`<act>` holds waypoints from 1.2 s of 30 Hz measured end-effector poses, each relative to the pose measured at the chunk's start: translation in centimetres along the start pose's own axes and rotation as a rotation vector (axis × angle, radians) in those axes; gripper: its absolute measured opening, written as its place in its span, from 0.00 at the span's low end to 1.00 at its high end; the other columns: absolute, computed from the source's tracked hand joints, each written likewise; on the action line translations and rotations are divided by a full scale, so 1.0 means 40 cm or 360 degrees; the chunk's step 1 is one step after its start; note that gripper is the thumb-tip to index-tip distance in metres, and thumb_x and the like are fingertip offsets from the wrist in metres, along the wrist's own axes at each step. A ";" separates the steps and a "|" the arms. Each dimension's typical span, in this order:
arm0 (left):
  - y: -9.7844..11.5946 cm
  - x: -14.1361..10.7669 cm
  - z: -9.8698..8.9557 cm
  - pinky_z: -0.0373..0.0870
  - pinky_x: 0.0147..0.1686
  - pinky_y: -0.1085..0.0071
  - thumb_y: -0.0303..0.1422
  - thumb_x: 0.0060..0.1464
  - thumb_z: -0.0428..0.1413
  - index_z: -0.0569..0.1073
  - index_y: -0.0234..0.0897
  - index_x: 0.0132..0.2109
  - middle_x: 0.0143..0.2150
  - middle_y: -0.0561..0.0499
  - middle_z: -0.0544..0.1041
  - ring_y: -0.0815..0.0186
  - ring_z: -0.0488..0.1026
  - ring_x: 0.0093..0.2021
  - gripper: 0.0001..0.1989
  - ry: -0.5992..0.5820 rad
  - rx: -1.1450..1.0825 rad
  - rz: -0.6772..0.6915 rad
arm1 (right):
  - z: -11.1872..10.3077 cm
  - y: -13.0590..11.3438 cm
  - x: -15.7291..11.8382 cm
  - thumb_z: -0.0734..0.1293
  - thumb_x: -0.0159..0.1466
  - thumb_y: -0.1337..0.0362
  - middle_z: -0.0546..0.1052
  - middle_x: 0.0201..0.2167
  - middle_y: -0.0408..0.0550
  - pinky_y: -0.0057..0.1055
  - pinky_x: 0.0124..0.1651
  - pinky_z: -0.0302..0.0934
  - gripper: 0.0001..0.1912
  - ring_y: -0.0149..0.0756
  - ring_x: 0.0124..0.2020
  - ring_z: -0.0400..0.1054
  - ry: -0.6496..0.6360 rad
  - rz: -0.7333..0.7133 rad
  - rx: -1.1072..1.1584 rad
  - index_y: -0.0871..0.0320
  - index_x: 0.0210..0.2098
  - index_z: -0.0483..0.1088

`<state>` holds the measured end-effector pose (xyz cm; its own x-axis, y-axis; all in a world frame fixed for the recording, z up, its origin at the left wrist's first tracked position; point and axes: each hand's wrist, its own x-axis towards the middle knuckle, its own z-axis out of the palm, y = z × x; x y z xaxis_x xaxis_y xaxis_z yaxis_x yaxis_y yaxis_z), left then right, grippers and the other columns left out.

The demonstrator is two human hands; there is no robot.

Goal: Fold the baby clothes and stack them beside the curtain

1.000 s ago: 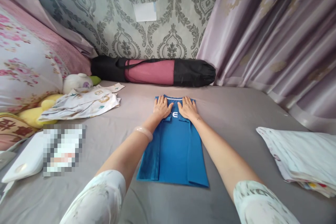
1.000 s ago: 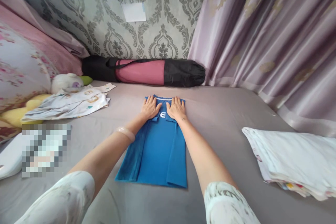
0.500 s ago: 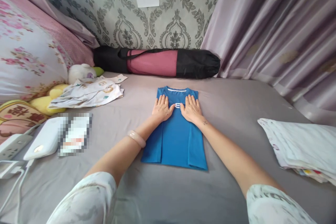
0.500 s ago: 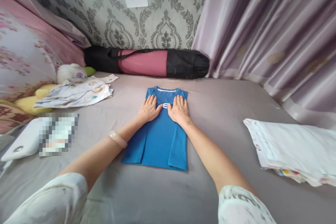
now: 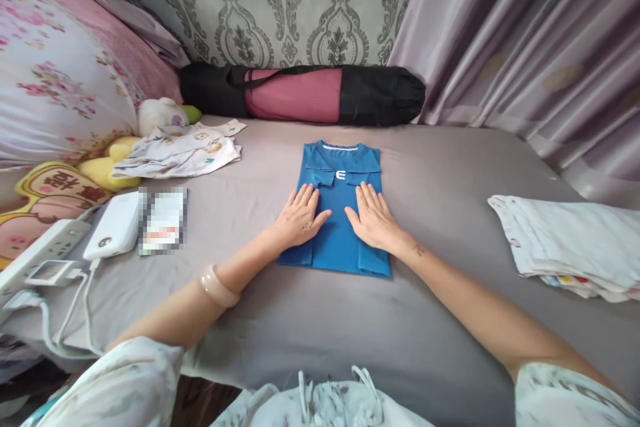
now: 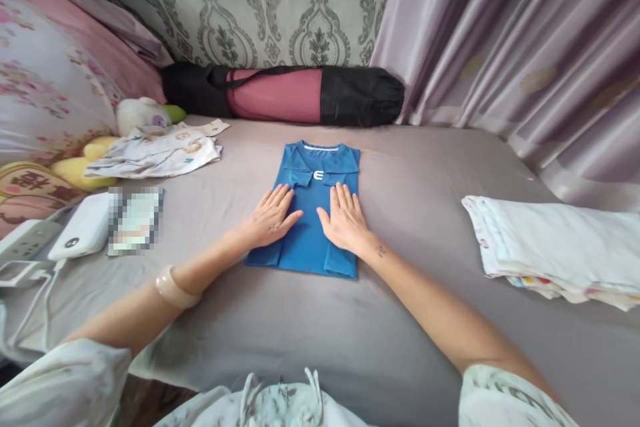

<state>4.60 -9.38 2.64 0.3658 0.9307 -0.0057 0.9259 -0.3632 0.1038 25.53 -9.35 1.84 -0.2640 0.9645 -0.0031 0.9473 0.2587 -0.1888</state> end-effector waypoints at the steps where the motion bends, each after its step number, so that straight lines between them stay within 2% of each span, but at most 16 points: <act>1: 0.001 -0.019 0.009 0.42 0.69 0.58 0.51 0.65 0.33 0.52 0.27 0.69 0.72 0.38 0.49 0.55 0.42 0.72 0.37 0.0001 0.0006 0.0027 | 0.007 -0.006 -0.018 0.46 0.70 0.50 0.41 0.71 0.61 0.45 0.70 0.33 0.39 0.48 0.72 0.34 -0.0001 -0.0010 -0.0024 0.74 0.69 0.44; 3: 0.004 -0.038 0.024 0.42 0.69 0.58 0.52 0.65 0.34 0.51 0.28 0.70 0.72 0.39 0.48 0.56 0.42 0.72 0.37 0.0025 0.0016 0.0048 | 0.019 -0.013 -0.034 0.46 0.70 0.50 0.43 0.71 0.61 0.45 0.71 0.32 0.38 0.48 0.72 0.34 0.0024 -0.0015 -0.0071 0.74 0.69 0.45; 7: 0.007 -0.034 0.029 0.41 0.69 0.57 0.51 0.65 0.34 0.51 0.26 0.70 0.72 0.38 0.48 0.56 0.42 0.72 0.37 0.0015 0.0036 0.0039 | 0.024 -0.013 -0.026 0.46 0.70 0.51 0.45 0.71 0.61 0.44 0.71 0.31 0.38 0.47 0.72 0.36 0.0067 -0.0001 -0.0103 0.74 0.69 0.46; 10: 0.009 -0.043 0.019 0.41 0.69 0.57 0.50 0.66 0.33 0.51 0.25 0.70 0.72 0.38 0.48 0.56 0.42 0.72 0.37 0.0020 0.0040 0.0035 | 0.011 -0.014 -0.033 0.45 0.71 0.51 0.44 0.71 0.60 0.44 0.71 0.32 0.37 0.46 0.72 0.35 0.0019 0.0008 -0.0058 0.73 0.69 0.45; 13: 0.015 -0.078 0.012 0.40 0.69 0.55 0.49 0.66 0.34 0.50 0.26 0.70 0.72 0.38 0.48 0.56 0.41 0.72 0.36 0.0052 0.0025 0.0070 | -0.002 -0.027 -0.072 0.44 0.71 0.50 0.42 0.72 0.59 0.45 0.71 0.33 0.38 0.45 0.72 0.34 -0.0053 -0.0010 0.0023 0.72 0.70 0.43; 18: 0.028 -0.131 0.017 0.41 0.69 0.57 0.46 0.67 0.35 0.48 0.30 0.71 0.73 0.41 0.46 0.58 0.38 0.72 0.33 -0.0079 -0.0022 0.0165 | 0.005 -0.061 -0.141 0.44 0.71 0.51 0.42 0.71 0.60 0.45 0.71 0.32 0.37 0.46 0.72 0.33 -0.0093 -0.0105 -0.0002 0.73 0.70 0.44; 22: 0.021 -0.136 0.023 0.40 0.69 0.57 0.42 0.67 0.34 0.48 0.29 0.71 0.73 0.41 0.44 0.58 0.38 0.72 0.32 -0.0124 -0.0027 0.0151 | 0.013 -0.066 -0.153 0.46 0.70 0.55 0.41 0.71 0.60 0.44 0.71 0.30 0.36 0.46 0.72 0.33 -0.0075 -0.0077 -0.0061 0.74 0.70 0.44; 26: 0.005 -0.138 0.025 0.39 0.69 0.57 0.40 0.67 0.33 0.47 0.27 0.71 0.73 0.42 0.42 0.58 0.37 0.72 0.31 -0.0171 -0.0023 0.0136 | 0.009 -0.056 -0.154 0.46 0.70 0.57 0.40 0.72 0.58 0.42 0.71 0.30 0.35 0.43 0.72 0.32 -0.0140 -0.0026 -0.0066 0.72 0.70 0.42; 32: 0.001 -0.140 0.011 0.40 0.69 0.56 0.46 0.67 0.32 0.48 0.29 0.71 0.73 0.42 0.43 0.58 0.38 0.72 0.34 -0.0171 -0.0081 0.0081 | -0.002 -0.048 -0.164 0.43 0.71 0.53 0.38 0.72 0.56 0.44 0.71 0.31 0.36 0.43 0.72 0.30 -0.0130 -0.0010 0.0024 0.69 0.71 0.41; 36: -0.006 -0.140 0.005 0.42 0.69 0.57 0.48 0.66 0.28 0.47 0.28 0.71 0.73 0.42 0.45 0.59 0.39 0.72 0.36 -0.0090 -0.0128 -0.0018 | -0.002 -0.030 -0.176 0.41 0.70 0.48 0.36 0.72 0.57 0.46 0.71 0.32 0.39 0.43 0.72 0.30 -0.0118 0.0083 0.0065 0.70 0.71 0.38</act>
<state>2.36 -14.54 2.44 0.3622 0.9300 -0.0632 0.9202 -0.3459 0.1831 26.26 -16.45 2.15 -0.2288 0.9696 -0.0864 0.9523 0.2045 -0.2265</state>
